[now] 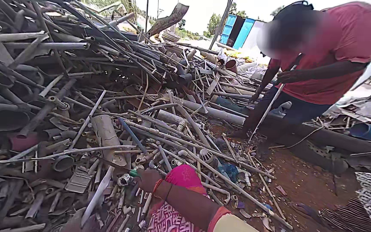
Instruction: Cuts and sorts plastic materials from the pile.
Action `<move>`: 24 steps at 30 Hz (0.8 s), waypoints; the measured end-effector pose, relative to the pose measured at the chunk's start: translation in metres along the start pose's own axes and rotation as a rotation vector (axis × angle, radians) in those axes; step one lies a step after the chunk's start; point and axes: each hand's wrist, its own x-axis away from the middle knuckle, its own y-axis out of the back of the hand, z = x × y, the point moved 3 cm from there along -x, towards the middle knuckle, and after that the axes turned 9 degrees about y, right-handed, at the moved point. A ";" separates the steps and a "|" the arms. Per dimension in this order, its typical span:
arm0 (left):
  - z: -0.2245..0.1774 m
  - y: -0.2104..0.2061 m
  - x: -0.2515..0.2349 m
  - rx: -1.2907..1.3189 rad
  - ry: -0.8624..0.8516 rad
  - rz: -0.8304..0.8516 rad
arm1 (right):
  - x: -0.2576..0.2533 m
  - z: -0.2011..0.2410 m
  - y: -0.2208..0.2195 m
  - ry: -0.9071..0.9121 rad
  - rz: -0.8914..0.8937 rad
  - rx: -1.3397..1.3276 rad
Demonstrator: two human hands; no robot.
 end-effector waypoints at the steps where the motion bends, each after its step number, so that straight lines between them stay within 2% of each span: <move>1: -0.001 0.002 0.001 -0.001 0.016 -0.013 | 0.000 0.004 -0.005 0.073 0.051 0.061; 3: 0.003 0.005 0.002 -0.052 0.049 0.020 | 0.001 0.009 -0.010 0.105 0.114 0.126; 6: 0.000 0.011 0.005 -0.069 0.070 0.069 | -0.002 0.012 0.003 -0.114 0.023 0.026; 8: -0.001 0.014 0.007 -0.085 0.073 0.088 | -0.003 0.012 0.004 -0.150 0.018 0.008; 11: 0.007 0.018 0.007 -0.074 0.084 0.083 | -0.004 0.002 0.009 -0.131 0.038 0.028; 14: 0.005 0.027 0.012 0.114 0.113 -0.006 | -0.003 -0.001 0.020 -0.122 -0.126 -0.034; 17: 0.004 0.029 0.012 0.121 0.130 -0.024 | 0.001 0.007 0.015 0.041 -0.222 0.018; 18: 0.004 0.029 0.012 0.114 0.141 -0.014 | 0.002 0.012 0.012 0.064 -0.194 0.036; 21: 0.006 0.025 0.011 0.159 0.156 -0.004 | 0.005 0.029 0.001 0.054 0.064 0.125; 24: 0.011 0.022 0.006 0.172 0.173 0.012 | 0.005 0.036 -0.009 0.236 0.205 0.209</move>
